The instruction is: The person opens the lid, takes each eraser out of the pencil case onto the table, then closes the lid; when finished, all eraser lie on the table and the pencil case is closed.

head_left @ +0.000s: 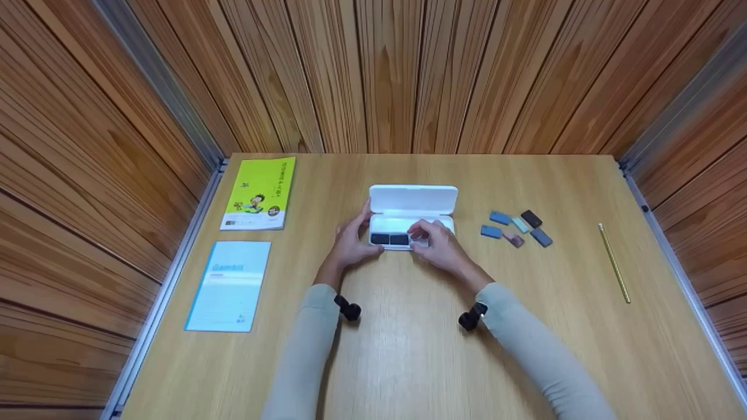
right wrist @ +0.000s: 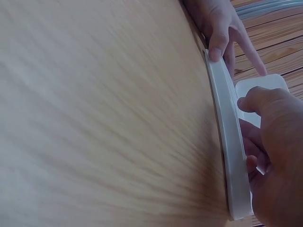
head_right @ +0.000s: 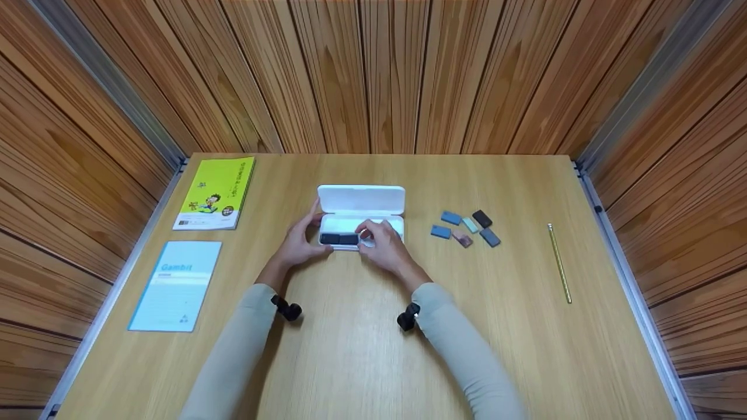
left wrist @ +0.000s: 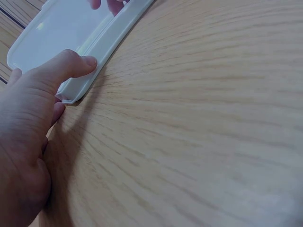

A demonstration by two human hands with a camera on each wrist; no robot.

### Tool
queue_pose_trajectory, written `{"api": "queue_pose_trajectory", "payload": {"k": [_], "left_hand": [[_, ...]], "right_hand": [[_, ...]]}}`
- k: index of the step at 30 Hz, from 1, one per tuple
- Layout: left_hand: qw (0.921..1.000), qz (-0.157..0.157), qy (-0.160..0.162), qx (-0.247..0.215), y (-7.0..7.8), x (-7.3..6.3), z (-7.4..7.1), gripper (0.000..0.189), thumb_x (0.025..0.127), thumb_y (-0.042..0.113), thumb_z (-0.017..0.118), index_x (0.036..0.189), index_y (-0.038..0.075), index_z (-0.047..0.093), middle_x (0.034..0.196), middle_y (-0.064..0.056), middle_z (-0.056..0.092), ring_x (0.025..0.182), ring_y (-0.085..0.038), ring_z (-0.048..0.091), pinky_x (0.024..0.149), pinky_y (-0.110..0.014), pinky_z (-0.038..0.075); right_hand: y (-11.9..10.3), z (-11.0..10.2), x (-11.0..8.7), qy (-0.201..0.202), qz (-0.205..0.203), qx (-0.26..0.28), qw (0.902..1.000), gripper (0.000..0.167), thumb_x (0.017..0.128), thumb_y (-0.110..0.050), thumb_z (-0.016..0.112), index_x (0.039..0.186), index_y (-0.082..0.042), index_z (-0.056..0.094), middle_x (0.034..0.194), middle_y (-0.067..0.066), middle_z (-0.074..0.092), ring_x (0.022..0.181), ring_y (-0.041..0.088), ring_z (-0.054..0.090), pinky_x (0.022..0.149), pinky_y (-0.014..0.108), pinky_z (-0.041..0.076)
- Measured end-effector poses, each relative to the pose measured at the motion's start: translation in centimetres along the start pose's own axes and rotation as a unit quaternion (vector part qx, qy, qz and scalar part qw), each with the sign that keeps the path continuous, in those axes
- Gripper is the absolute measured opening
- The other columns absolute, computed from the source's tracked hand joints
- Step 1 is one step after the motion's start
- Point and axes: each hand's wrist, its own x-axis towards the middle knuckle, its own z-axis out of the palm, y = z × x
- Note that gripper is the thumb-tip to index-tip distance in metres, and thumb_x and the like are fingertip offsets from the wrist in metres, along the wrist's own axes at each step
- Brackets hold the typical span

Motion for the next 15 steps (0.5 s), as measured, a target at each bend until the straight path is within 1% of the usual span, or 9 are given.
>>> {"api": "queue_pose_trajectory", "payload": {"k": [3,7,9,13,15], "left_hand": [[0.9999,-0.005,0.002,0.013,-0.04,0.04,0.05,0.122,0.089,0.022,0.095,0.183,0.027,0.017,0.176,-0.001,0.054,0.166,-0.029,0.046,0.142,-0.066,0.006],[0.9994,-0.023,0.002,0.023,0.04,-0.03,0.13,0.121,0.09,0.026,0.095,0.182,0.033,0.017,0.178,0.003,0.052,0.17,-0.028,0.039,0.142,-0.066,0.004],[0.9994,-0.026,0.002,0.024,0.08,-0.04,0.12,0.121,0.09,0.026,0.095,0.182,0.033,0.017,0.178,0.004,0.052,0.171,-0.028,0.037,0.142,-0.066,0.004],[0.9996,-0.019,0.003,0.019,0.01,0.02,0.07,0.121,0.089,0.023,0.095,0.182,0.029,0.018,0.177,0.002,0.053,0.17,-0.03,0.039,0.142,-0.066,0.004],[0.9997,-0.018,0.002,0.019,-0.02,0.04,0.04,0.122,0.089,0.023,0.095,0.182,0.028,0.017,0.177,0.001,0.054,0.17,-0.03,0.039,0.142,-0.066,0.004]], "right_hand": [[-0.08,0.15,-0.02,-0.005,0.015,0.003,0.9999,0.029,0.105,-0.014,0.077,0.133,-0.013,0.073,0.129,0.013,0.075,0.119,0.03,0.058,0.107,0.046,0.049],[-0.14,0.4,0.02,-0.007,0.027,0.012,0.9995,0.029,0.105,-0.016,0.077,0.134,-0.015,0.073,0.131,0.013,0.072,0.122,0.031,0.057,0.11,0.049,0.048],[-0.15,0.52,0.05,-0.008,0.026,0.018,0.9995,0.029,0.105,-0.016,0.078,0.134,-0.015,0.073,0.132,0.013,0.072,0.123,0.032,0.057,0.111,0.05,0.048],[-0.36,0.63,0.04,-0.007,0.017,0.029,0.9994,0.031,0.105,-0.015,0.079,0.135,-0.015,0.073,0.134,0.013,0.074,0.127,0.032,0.057,0.112,0.051,0.047],[-0.41,0.73,0.11,-0.004,0.007,0.031,0.9995,0.032,0.104,-0.014,0.079,0.135,-0.014,0.073,0.135,0.013,0.076,0.128,0.033,0.058,0.112,0.051,0.047]]}}
